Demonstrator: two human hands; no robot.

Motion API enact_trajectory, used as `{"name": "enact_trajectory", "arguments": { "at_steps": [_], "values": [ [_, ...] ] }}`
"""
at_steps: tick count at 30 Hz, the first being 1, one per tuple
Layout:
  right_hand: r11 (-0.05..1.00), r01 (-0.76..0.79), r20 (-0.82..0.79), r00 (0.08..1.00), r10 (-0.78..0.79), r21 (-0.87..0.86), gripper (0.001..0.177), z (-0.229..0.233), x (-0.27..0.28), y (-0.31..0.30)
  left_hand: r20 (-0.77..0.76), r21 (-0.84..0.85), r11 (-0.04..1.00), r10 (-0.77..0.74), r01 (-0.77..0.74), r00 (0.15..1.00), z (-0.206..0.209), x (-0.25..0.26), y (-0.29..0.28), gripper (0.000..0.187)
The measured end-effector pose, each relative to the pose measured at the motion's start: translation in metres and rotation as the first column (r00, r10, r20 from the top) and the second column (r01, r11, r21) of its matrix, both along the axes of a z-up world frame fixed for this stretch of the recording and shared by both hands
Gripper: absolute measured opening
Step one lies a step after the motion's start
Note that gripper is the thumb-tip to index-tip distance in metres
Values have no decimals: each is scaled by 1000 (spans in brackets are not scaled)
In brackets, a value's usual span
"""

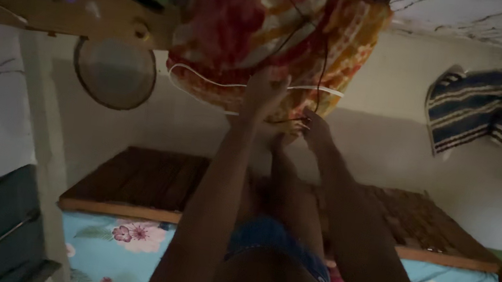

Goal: The person wipes a wall-mounted set-top box and remote with a cloth, then wipes a nearby wall and a bag on the floor. The person then picks up a black cable and holds it.

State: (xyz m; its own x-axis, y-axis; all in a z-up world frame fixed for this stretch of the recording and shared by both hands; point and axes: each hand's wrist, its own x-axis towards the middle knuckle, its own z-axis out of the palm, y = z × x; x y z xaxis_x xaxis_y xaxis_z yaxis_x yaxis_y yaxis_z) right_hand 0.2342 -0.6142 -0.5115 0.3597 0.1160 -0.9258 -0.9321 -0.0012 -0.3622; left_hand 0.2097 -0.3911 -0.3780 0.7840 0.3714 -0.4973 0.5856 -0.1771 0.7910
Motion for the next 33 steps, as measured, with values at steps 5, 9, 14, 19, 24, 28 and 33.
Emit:
{"name": "enact_trajectory", "arguments": {
  "at_steps": [5, 9, 14, 19, 24, 28, 33],
  "values": [
    [960, 200, 163, 959, -233, 197, 27, 24, 3, 20, -38, 32, 999, -19, 20, 999, 19, -12, -11, 50],
    [846, 143, 228, 928, -295, 513, 26, 84, 20, 36, 218, 219, 976, -68, 19, 974, 43, -12, -29, 45],
    [751, -342, 781, 72, 621, -566, 25, 170, 41, 46, 342, 188, 981, -102, 38, 934, 84, -11, -35, 36],
    [899, -41, 547, 805, -228, 435, 27, 220, 69, 68, 550, 314, 947, -120, -72, 827, 121, 14, -23, 24],
    [851, -82, 580, 765, -279, 519, 30, 278, 82, 67, 553, 293, 955, -135, -41, 822, 176, 30, -14, 21],
    [759, -142, 587, 728, -354, 635, 31, 330, 88, 66, 714, 311, 933, -103, -181, 693, 217, 46, -18, 24],
    [748, -214, 659, 658, -365, 629, 40, 386, 89, 56, 806, 141, 984, -51, -108, 590, 257, 49, -26, 22]
  ]
}}
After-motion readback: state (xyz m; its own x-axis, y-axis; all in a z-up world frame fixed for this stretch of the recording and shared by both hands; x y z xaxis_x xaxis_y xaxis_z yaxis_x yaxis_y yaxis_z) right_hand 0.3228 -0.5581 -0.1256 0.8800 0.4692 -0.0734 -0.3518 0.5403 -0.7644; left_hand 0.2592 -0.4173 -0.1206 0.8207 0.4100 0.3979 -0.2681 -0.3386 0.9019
